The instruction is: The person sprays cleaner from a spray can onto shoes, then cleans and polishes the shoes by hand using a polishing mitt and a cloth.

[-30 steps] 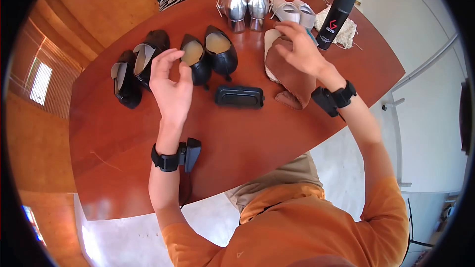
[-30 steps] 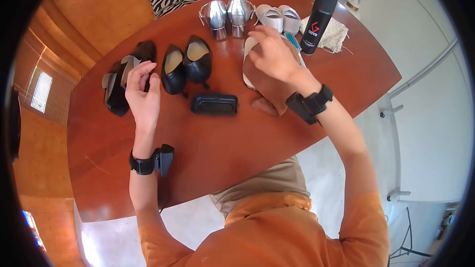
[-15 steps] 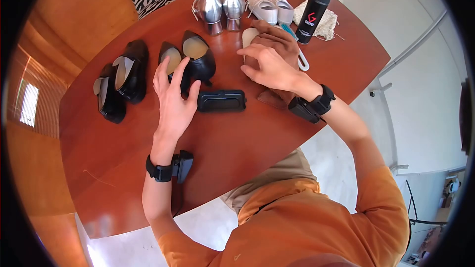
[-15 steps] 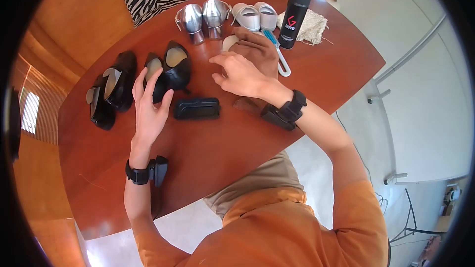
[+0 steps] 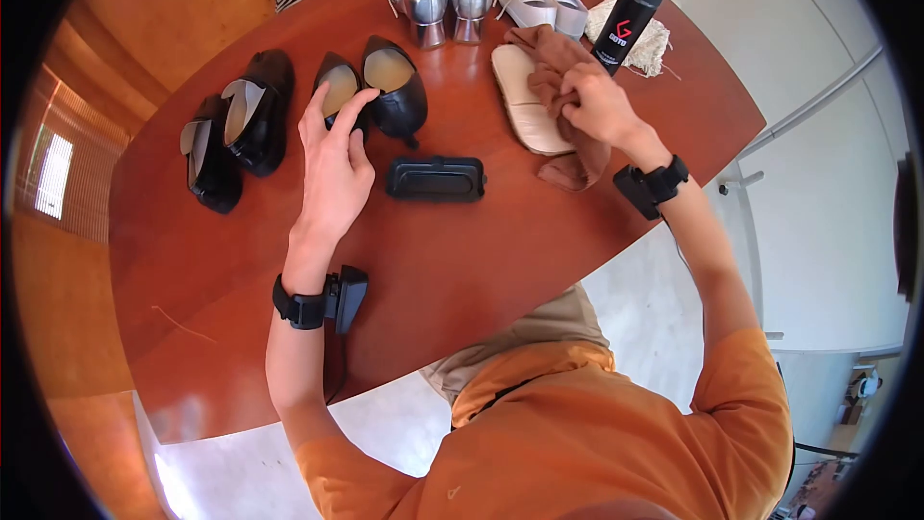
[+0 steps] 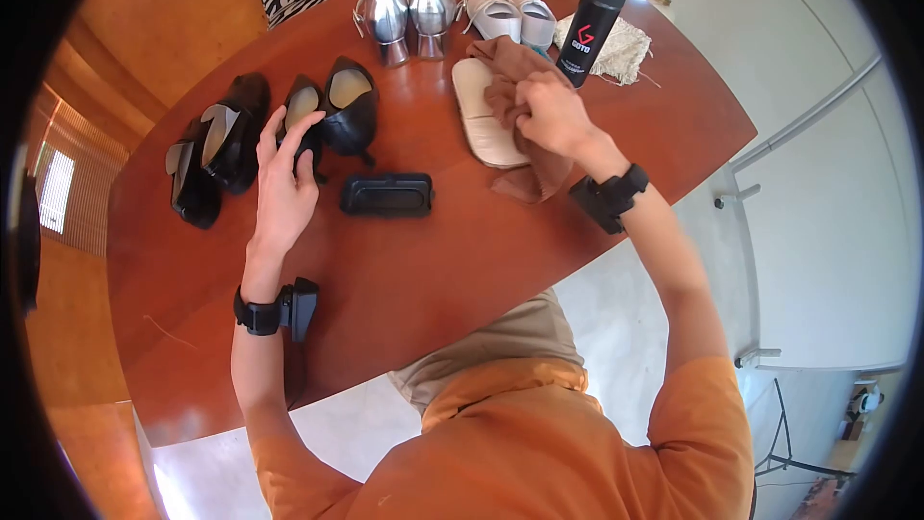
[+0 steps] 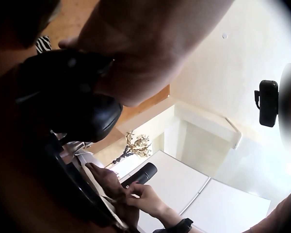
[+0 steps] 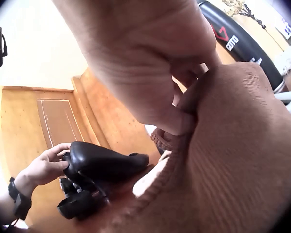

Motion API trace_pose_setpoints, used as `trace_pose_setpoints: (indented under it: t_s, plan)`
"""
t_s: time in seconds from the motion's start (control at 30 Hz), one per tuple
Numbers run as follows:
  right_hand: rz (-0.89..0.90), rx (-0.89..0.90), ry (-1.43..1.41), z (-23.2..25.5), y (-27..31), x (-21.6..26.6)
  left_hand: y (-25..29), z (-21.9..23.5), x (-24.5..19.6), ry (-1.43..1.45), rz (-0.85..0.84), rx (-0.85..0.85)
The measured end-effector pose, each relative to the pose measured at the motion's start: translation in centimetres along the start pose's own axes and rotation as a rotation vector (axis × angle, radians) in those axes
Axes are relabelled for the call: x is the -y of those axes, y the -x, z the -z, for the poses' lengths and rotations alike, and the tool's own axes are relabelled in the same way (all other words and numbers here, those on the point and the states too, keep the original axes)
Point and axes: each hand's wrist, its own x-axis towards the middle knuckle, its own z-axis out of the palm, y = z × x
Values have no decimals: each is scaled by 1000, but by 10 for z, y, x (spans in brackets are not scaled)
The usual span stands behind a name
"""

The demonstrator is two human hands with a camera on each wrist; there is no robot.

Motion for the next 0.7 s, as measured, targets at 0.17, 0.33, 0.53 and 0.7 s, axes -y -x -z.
trace_pose_setpoints:
  t_s: [0.17, 0.33, 0.53, 0.7]
  plan:
    - [-53, -235, 140, 14, 0, -4, 0, -2, 2, 4, 18, -5]
    - [323, -457, 223, 0, 8, 23, -1, -2, 2, -49, 18, -17]
    - [125, -121, 170, -32, 14, 35, -3, -3, -3, -48, 2, -26]
    - [-95, -85, 362, -35, 9, 45, -3, -6, -9, -91, -65, -110]
